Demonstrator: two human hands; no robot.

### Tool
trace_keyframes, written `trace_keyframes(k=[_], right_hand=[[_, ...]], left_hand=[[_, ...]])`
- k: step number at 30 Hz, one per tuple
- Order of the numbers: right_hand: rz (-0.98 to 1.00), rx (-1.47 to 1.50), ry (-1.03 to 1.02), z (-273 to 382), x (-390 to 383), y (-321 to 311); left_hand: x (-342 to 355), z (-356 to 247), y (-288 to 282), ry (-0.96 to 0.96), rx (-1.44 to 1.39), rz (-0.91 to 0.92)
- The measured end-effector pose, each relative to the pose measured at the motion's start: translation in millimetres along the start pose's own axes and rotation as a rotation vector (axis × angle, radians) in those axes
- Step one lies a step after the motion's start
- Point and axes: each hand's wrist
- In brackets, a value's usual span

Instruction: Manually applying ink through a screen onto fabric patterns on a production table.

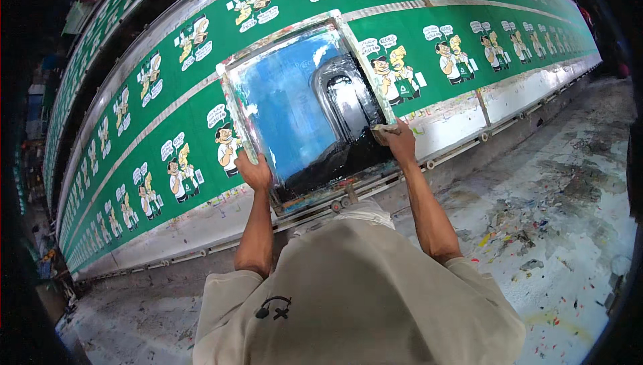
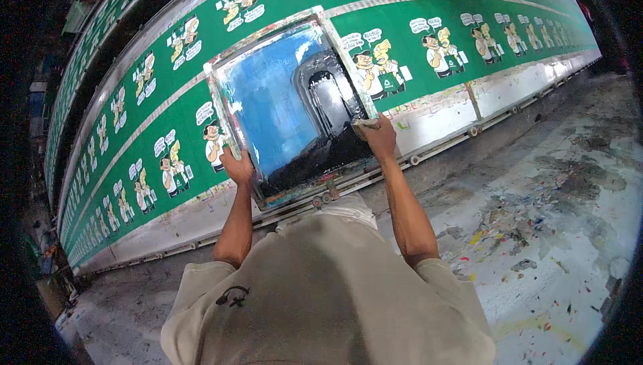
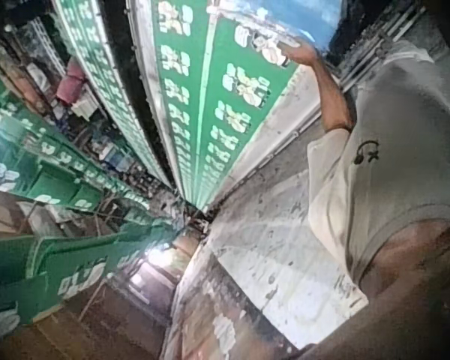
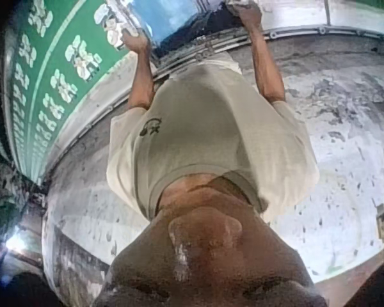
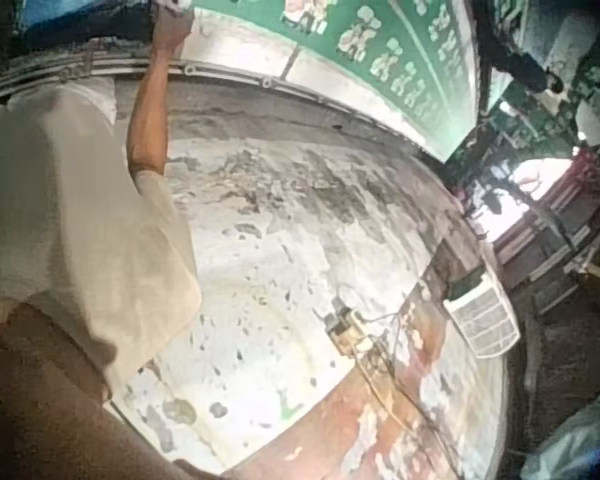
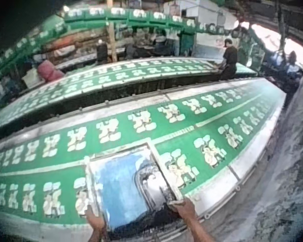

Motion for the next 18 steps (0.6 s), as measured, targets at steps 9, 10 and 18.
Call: trace_keyframes(k=[9,10,18], right_hand=[[0.187,-0.836,-0.42,59.8,-10.7,17.6],[0.272,-0.955,-0.579,81.7,5.1,24.8],[0.202,-0.799,-0.771,90.9,82.4,70.2]], left_hand=[[-8.2,-0.4,5.9,-0.072,0.007,0.014],[-13.3,1.9,4.9,-0.089,0.004,0.019],[-6.1,1.6,1.6,-0.026,-0.081,0.026]])
Point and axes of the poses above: each hand's wrist, its own x-axis towards the middle knuckle, its own y-axis out of the palm, z = x × y, and after that the axes turned 12 degrees about z, right-handed
